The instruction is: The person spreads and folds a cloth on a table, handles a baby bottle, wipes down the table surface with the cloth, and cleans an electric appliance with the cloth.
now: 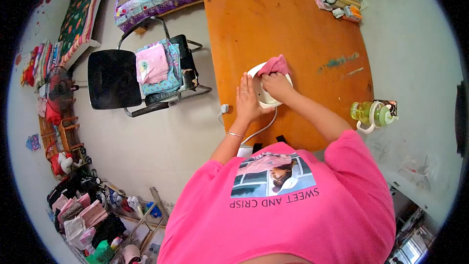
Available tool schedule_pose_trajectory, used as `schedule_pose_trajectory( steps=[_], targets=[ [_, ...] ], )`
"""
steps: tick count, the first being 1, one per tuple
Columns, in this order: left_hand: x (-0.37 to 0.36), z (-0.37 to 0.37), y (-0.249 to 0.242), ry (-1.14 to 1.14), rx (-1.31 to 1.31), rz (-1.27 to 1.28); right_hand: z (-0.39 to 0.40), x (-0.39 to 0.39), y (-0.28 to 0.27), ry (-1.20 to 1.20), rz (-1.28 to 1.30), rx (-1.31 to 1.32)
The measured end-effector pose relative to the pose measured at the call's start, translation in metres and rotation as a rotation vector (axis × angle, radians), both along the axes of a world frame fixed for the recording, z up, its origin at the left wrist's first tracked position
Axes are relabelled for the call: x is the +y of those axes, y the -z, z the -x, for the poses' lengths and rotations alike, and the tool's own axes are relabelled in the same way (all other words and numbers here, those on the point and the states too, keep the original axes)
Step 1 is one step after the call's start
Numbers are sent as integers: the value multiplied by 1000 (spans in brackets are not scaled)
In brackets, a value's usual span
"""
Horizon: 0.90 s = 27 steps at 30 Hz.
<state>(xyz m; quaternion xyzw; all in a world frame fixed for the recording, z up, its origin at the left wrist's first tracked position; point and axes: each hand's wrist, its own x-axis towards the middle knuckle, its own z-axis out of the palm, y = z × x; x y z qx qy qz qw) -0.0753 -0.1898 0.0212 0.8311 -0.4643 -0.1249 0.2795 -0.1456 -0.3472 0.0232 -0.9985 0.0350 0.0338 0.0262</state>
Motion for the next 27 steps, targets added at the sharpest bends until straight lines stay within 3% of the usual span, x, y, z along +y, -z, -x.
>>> schedule_pose_trajectory(
  steps=[2, 4, 5, 6, 8, 9, 10, 12, 13, 14, 16, 18, 19, 21, 23, 24, 25, 26, 27],
  targets=[
    [-1, -2, 1, -15, 2, 0, 0, 4, -1, 96, 110, 62],
    [-1, 0, 1, -19, 3, -32, 2, 12, -10, 207, 35, 362],
    [-2, -2, 1, -22, 4, -57, 3, 19, -15, 271, -143, 447],
    [-2, -4, 2, -25, 4, -53, 5, 18, -14, 269, -138, 446],
    [-1, -4, 6, 1, 45, 25, 17, 10, -8, 325, -674, 142],
    [-1, -3, 6, -6, 48, 26, 23, -4, 6, 410, -1086, 127],
    [1, -1, 5, -15, 39, 67, 31, -6, -16, 546, -1497, 21],
    [5, 4, 12, -31, 35, 104, 50, -30, -35, 620, -1530, -171],
    [7, 8, 22, -56, 115, 144, 47, -24, -55, 891, -1490, -488],
    [7, 11, 32, -80, 192, 185, 40, -24, -70, 889, -1492, -481],
    [7, 13, 26, -91, 190, 141, 25, -23, -85, 730, -750, -533],
    [6, 12, 22, -80, 184, 135, -6, -7, -63, 283, -641, -446],
    [5, 10, 20, -80, 236, 150, -17, 4, -44, 281, -645, -446],
    [6, 9, 30, -56, 179, 71, -31, 19, -6, 42, -113, -408],
    [8, 7, 32, -18, 128, -13, -37, -1, 5, 72, -75, -361],
    [8, 9, 25, -41, 192, 63, -32, -10, 9, 95, -33, -306],
    [8, 11, 23, -66, 255, 142, -24, -22, -6, 231, -150, -141],
    [4, 10, 22, -66, 259, 144, -16, -29, -21, 232, -148, -138],
    [3, 9, 22, -42, 277, 88, -6, -29, -33, 421, -281, -47]
  ],
)
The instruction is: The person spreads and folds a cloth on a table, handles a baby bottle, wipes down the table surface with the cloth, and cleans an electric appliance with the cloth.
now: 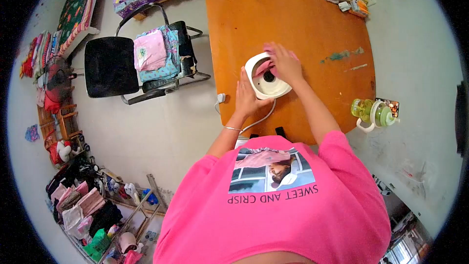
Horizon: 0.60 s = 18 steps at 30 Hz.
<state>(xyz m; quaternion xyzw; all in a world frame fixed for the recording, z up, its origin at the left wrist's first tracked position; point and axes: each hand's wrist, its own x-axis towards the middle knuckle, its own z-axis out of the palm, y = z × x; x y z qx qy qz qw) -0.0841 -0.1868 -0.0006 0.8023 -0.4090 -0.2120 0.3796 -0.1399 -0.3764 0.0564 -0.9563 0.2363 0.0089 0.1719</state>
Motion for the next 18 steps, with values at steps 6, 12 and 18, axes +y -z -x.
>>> schedule_pose_trajectory(
  steps=[6, 12, 18],
  targets=[
    [16, 30, 36, 46, -29, -170, 76, 14, 48, 589, -255, -200],
    [25, 25, 35, 138, -73, -224, 163, 30, 29, 748, -247, -187],
    [24, 40, -2, 240, -57, -250, 233, 23, 64, 708, 153, -128]
  ],
)
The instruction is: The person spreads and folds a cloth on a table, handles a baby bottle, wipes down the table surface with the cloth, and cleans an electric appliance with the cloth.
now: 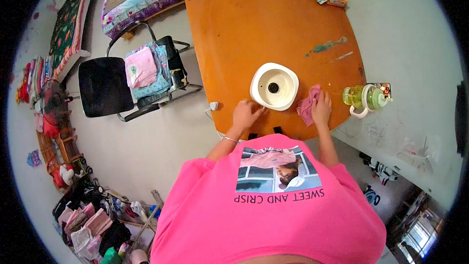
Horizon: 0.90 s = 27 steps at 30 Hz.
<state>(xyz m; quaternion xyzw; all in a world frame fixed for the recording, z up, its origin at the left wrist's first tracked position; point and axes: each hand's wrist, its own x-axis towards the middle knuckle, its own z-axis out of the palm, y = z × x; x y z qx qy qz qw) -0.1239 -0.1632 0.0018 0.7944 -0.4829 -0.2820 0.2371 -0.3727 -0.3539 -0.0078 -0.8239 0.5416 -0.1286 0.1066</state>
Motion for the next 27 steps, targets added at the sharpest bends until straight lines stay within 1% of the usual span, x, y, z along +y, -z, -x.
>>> schedule_pose_trajectory(
  steps=[1, 3, 4, 5, 6, 7, 8, 9, 10, 11, 12, 13, 14, 15, 16, 17, 18, 19, 21, 22, 23, 24, 25, 26, 27],
  targets=[
    [4, 9, 6, 4, -5, 2, -15, 5, -17, -72, 200, -11],
    [16, 24, 38, 111, -116, -79, -65, 18, -63, 109, -444, -98],
    [20, 26, 48, 115, -180, 25, -78, 18, -47, 112, -569, -16],
    [19, 24, 47, 117, -186, 28, -83, 12, -28, 113, -630, 20],
    [18, 21, 44, 110, -127, -75, -89, 7, -9, 112, -690, 57],
    [18, 18, 40, 103, -68, -178, -89, -1, 2, 62, -709, -18],
    [22, 12, 36, 104, -81, -173, -86, -8, 11, 10, -722, -95],
    [30, 4, 30, 142, 0, -109, -84, -15, 7, 7, -715, -108],
    [36, -6, 25, 178, 84, -46, -81, -21, -3, 7, -767, -332],
    [43, -21, 19, 178, 75, -44, -80, -26, -12, 7, -816, -554],
    [54, -38, 12, 205, 308, -192, -80, -26, -35, 5, -817, -559],
    [63, -56, 7, 230, 540, -339, -79, -29, -69, -49, -799, -620],
    [70, -74, 3, 97, 619, -319, -79, -33, -101, -105, -775, -681],
    [78, -91, 1, -36, 698, -296, -78, -34, -116, -160, -751, -741],
    [75, -117, 3, -38, 658, -272, -73, -42, -107, -310, -732, -772],
    [60, -141, 6, -40, 620, -248, -78, -39, -120, -312, -728, -777],
    [39, -153, -4, -84, 580, -167, -89, -29, -149, -497, -703, -581],
    [18, -163, -25, -129, 540, -87, -100, -15, -175, -675, -672, -379],
    [-28, -167, -119, 0, 206, -229, -125, 24, -214, -764, -380, -80],
    [-43, -162, -138, 0, 200, -224, -133, 39, -209, -798, -199, 13],
    [-56, -154, -152, 10, 169, -151, -140, 48, -197, -824, -17, 105],
    [-64, -146, -164, 21, 138, -80, -149, 53, -180, -822, -13, 101],
    [-69, -137, -176, 24, 131, -80, -159, 56, -160, -713, 185, 199],
    [-73, -128, -189, 26, 56, -52, -166, 54, -146, -592, 384, 296],
    [-75, -119, -200, 32, -22, -21, -171, 48, -145, -515, 261, 274]
  ],
)
